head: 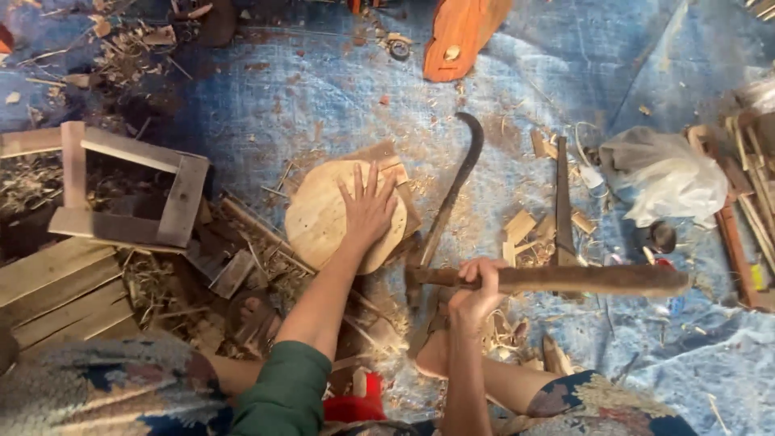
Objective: The person sits on the floor of a woodworking area and hammers nails into a round wooden disc using a hammer. They then fit small wooden strips into a small wooden box frame, pressing the pieces together by hand, and finally sand the assembled wooden piece with a sanding block.
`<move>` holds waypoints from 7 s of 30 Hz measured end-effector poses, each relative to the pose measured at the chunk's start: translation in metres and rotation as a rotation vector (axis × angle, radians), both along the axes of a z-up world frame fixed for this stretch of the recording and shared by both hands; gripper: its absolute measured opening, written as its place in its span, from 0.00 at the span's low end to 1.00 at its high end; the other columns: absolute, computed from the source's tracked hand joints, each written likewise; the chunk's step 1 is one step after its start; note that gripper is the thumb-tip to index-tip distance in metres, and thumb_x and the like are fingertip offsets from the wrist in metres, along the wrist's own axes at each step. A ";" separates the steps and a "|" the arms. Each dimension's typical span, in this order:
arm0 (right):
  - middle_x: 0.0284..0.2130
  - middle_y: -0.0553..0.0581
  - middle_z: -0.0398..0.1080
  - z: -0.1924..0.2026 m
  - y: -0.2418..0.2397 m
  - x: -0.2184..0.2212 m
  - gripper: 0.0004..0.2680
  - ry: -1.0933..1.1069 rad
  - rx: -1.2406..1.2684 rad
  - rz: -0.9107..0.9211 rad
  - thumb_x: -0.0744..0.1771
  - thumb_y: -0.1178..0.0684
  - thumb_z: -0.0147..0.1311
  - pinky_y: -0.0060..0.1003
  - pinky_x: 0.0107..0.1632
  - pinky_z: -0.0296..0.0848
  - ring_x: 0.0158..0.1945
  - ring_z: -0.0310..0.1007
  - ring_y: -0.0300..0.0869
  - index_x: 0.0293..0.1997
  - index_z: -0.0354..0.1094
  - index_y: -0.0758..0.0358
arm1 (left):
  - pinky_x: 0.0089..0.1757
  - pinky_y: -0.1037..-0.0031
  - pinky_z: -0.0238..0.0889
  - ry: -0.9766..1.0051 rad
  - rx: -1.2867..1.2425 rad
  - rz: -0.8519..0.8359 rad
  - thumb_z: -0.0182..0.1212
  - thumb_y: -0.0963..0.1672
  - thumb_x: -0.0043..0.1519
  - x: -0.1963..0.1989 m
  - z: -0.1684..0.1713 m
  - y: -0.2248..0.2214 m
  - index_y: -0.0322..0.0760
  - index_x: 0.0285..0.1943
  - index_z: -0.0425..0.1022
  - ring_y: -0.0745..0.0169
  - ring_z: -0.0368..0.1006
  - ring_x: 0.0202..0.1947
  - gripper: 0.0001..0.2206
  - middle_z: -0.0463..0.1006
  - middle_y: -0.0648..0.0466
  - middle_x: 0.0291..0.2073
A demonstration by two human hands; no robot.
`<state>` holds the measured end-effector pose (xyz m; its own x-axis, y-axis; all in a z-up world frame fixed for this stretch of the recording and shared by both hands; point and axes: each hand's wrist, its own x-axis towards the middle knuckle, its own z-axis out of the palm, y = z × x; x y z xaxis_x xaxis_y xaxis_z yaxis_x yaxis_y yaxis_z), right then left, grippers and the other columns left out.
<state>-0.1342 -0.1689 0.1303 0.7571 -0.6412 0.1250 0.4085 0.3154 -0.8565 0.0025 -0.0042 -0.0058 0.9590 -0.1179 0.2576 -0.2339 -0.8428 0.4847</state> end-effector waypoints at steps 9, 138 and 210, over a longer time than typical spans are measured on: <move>0.23 0.51 0.62 -0.009 -0.012 -0.005 0.07 0.101 0.066 -0.072 0.62 0.66 0.55 0.37 0.32 0.67 0.23 0.59 0.37 0.30 0.59 0.61 | 0.65 0.40 0.36 -0.065 -0.117 -0.131 0.56 0.45 0.63 -0.037 -0.008 0.017 0.51 0.64 0.70 0.37 0.47 0.74 0.19 0.57 0.44 0.73; 0.16 0.44 0.62 -0.192 -0.160 0.108 0.08 0.949 0.287 0.116 0.68 0.52 0.55 0.29 0.25 0.58 0.18 0.54 0.32 0.29 0.62 0.53 | 0.45 0.69 0.64 0.372 -1.443 0.763 0.60 0.42 0.70 -0.085 -0.056 0.128 0.18 0.57 0.68 0.58 0.68 0.43 0.15 0.74 0.44 0.45; 0.26 0.53 0.71 0.021 0.019 0.075 0.20 0.622 0.110 0.625 0.58 0.47 0.71 0.31 0.23 0.69 0.19 0.67 0.36 0.44 0.65 0.67 | 0.51 0.57 0.72 0.355 -1.780 0.324 0.65 0.55 0.56 -0.085 0.148 0.113 0.25 0.57 0.70 0.48 0.73 0.54 0.31 0.78 0.40 0.49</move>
